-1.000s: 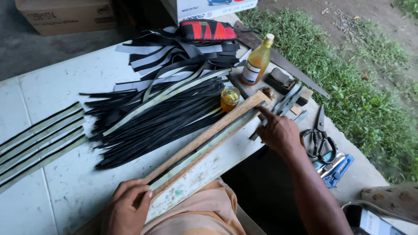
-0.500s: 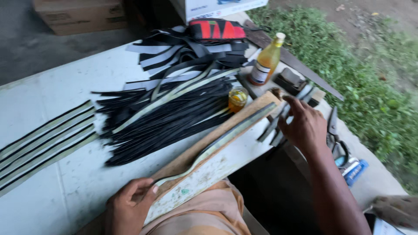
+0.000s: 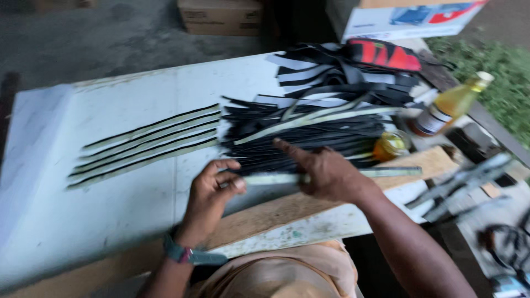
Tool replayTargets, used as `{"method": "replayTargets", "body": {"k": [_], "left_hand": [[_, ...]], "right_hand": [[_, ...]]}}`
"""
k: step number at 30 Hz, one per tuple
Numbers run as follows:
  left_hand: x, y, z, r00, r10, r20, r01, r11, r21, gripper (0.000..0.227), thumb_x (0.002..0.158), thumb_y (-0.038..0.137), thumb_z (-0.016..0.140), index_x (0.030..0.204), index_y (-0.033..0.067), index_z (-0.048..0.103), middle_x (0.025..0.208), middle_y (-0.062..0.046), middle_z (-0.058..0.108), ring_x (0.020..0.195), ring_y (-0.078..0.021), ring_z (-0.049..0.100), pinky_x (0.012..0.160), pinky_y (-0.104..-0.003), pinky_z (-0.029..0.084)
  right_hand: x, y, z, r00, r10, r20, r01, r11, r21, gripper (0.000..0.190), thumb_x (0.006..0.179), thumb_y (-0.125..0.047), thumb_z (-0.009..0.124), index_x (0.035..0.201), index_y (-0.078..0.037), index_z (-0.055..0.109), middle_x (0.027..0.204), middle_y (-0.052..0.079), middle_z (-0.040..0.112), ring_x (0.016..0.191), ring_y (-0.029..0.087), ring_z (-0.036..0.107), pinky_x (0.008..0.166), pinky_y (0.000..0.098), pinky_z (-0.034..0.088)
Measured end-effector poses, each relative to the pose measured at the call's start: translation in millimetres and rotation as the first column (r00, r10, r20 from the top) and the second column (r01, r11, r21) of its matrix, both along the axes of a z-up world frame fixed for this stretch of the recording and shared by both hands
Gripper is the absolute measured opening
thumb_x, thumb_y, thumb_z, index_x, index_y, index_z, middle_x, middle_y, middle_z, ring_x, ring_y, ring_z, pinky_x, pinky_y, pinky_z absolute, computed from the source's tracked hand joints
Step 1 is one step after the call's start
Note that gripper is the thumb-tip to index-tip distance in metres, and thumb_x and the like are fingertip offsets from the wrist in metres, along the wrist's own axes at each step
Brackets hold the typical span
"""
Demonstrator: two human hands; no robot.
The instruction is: The person repeatedly applies a yellow substance from a small jar onto long, thin rubber strips using a small brush. They place each treated strip onto a wooden board and then move it to a growing pile on the table.
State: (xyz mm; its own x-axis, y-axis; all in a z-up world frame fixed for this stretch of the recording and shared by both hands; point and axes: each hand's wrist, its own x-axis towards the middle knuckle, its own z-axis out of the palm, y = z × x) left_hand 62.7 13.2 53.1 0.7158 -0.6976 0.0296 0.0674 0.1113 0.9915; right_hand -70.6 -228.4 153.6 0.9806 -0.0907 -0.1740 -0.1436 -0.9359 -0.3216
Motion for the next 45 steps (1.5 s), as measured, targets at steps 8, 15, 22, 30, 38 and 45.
{"method": "replayTargets", "body": {"k": [8,15,22,30,38,45], "left_hand": [[117.6,93.6,-34.7,0.878,0.251,0.407,-0.389,0.870,0.303,0.036,0.089,0.004,0.069,0.124,0.0054,0.058,0.089,-0.009,0.075,0.080,-0.0141,0.071,0.073,-0.029,0.056],[192.5,180.1,-69.1,0.732,0.359,0.579,-0.658,0.593,0.464,0.041,0.086,0.007,0.074,0.124,0.0081,0.061,0.092,-0.012,0.078,0.079,-0.0211,0.073,0.073,-0.036,0.056],[238.8,254.1,-88.9,0.546,0.423,0.723,-0.833,0.367,0.414,0.042,0.077,0.009,0.080,0.117,0.0076,0.066,0.096,-0.018,0.075,0.085,-0.0324,0.074,0.078,-0.041,0.057],[260.7,304.5,-95.9,0.476,0.317,0.820,-0.879,0.133,0.458,0.038,0.079,0.001,0.070,0.116,0.0034,0.067,0.101,-0.025,0.074,0.094,-0.0415,0.072,0.088,-0.044,0.056],[263.4,321.1,-111.8,0.499,0.254,0.828,-0.865,0.095,0.492,0.030,0.083,0.000,0.065,0.112,0.0003,0.070,0.106,-0.025,0.074,0.100,-0.0421,0.071,0.093,-0.044,0.055],[251.0,315.8,-105.5,0.486,0.353,0.800,-0.869,0.093,0.486,0.036,0.082,0.003,0.068,0.118,0.0006,0.063,0.101,-0.029,0.073,0.097,-0.0438,0.071,0.090,-0.046,0.056]], "right_hand": [[66.7,-22.8,-43.6,0.995,0.084,0.050,-0.086,0.996,0.034,0.104,0.068,-0.009,0.072,0.158,-0.029,0.026,0.098,0.022,0.073,0.078,0.034,0.074,0.085,0.0435,0.056],[139.6,0.4,-75.2,0.996,0.058,-0.067,-0.063,0.994,-0.087,0.091,0.082,-0.010,0.064,0.161,-0.030,0.024,0.116,0.019,0.070,0.091,0.034,0.073,0.086,0.0411,0.060],[170.9,22.9,-86.7,0.994,-0.041,-0.097,0.038,0.999,-0.032,0.085,0.090,-0.019,0.066,0.164,-0.028,0.024,0.119,0.019,0.072,0.099,0.033,0.074,0.089,0.0391,0.060],[149.3,14.6,-87.6,0.982,-0.024,0.188,-0.004,0.989,0.147,0.080,0.085,-0.012,0.071,0.157,-0.023,0.035,0.111,0.012,0.074,0.087,0.028,0.075,0.082,0.0385,0.062],[131.6,35.7,-71.2,0.995,-0.099,0.034,0.094,0.988,0.126,0.067,0.100,-0.010,0.056,0.162,-0.021,0.035,0.093,0.018,0.078,0.074,0.028,0.077,0.072,0.0371,0.066],[135.0,68.9,-76.1,0.996,0.030,0.078,-0.078,0.665,0.742,0.092,0.087,-0.001,0.069,0.159,-0.018,0.015,0.143,0.021,0.057,0.118,0.027,0.067,0.093,0.0416,0.062]]}}
